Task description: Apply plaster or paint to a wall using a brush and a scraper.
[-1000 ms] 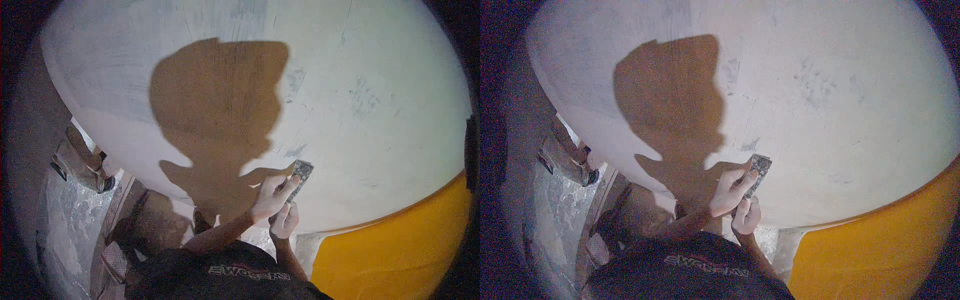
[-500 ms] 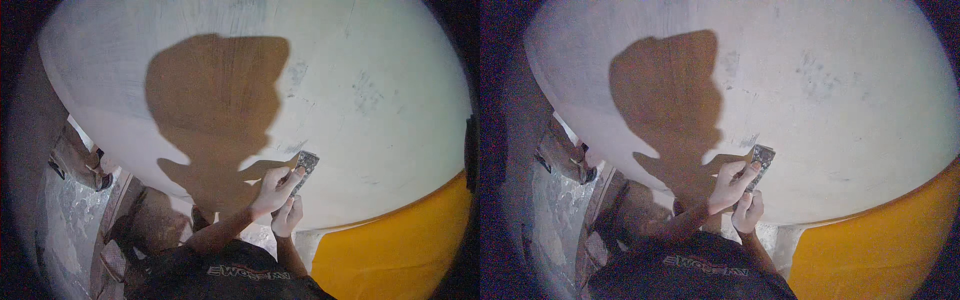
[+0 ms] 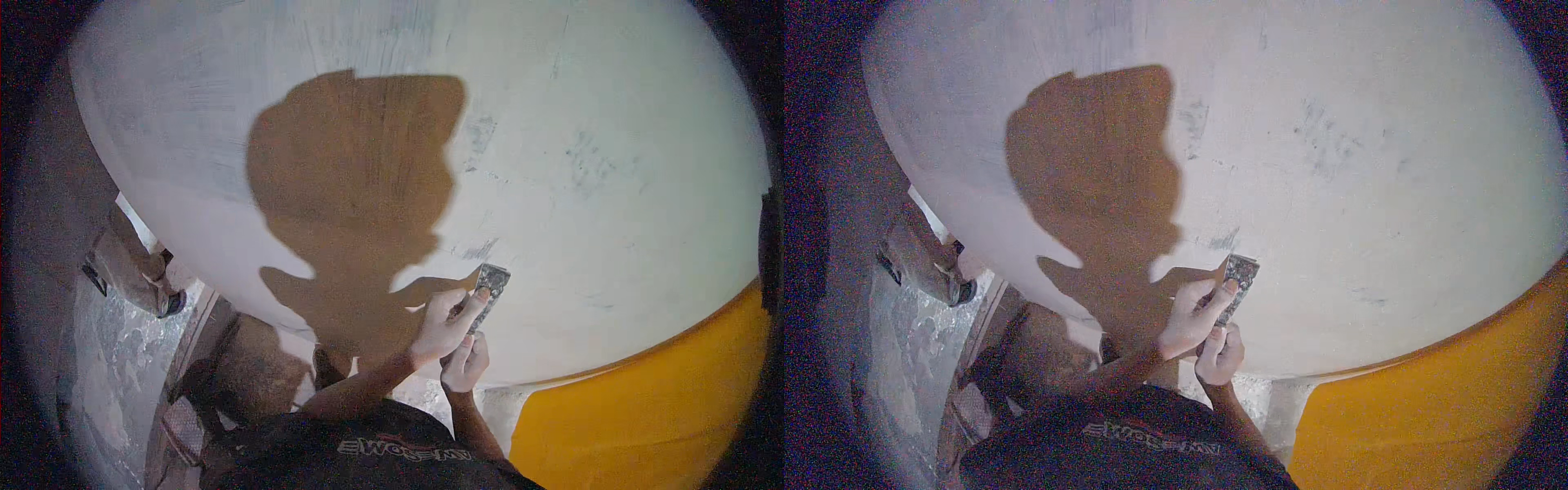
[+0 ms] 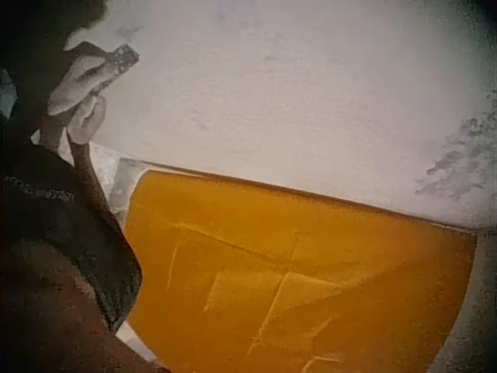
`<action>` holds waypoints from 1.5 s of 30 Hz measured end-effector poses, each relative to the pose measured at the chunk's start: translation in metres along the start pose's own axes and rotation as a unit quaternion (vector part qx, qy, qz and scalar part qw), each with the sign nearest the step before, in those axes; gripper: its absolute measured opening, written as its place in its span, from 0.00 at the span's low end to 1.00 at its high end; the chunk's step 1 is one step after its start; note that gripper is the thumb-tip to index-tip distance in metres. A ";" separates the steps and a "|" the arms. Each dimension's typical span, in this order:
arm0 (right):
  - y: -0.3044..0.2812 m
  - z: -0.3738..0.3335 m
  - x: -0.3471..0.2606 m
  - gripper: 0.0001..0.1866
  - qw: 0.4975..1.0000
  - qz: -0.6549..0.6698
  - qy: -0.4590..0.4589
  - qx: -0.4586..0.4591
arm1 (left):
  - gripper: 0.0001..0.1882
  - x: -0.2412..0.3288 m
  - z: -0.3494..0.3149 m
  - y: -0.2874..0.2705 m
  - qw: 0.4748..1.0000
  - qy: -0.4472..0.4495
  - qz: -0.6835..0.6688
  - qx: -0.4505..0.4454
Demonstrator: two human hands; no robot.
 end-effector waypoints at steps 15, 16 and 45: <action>-0.001 -0.006 0.019 0.14 0.998 0.042 0.043 0.001 | 0.21 -0.010 -0.002 0.001 1.000 -0.011 -0.024 0.004; -0.001 -0.007 0.020 0.13 0.998 0.036 0.058 -0.012 | 0.21 -0.006 -0.002 -0.002 1.000 0.018 0.003 0.015; 0.005 -0.005 0.014 0.14 0.997 -0.041 -0.051 0.044 | 0.23 -0.009 0.004 -0.002 0.998 -0.008 -0.059 0.026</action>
Point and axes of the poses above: each hand's wrist, its own z-axis towards the middle knuckle, its own y-axis out of the palm, x = y × z, the point moved 5 cm from there along z, towards the middle knuckle, and after that the axes turned 1 degree about x, right-handed, at the moved point
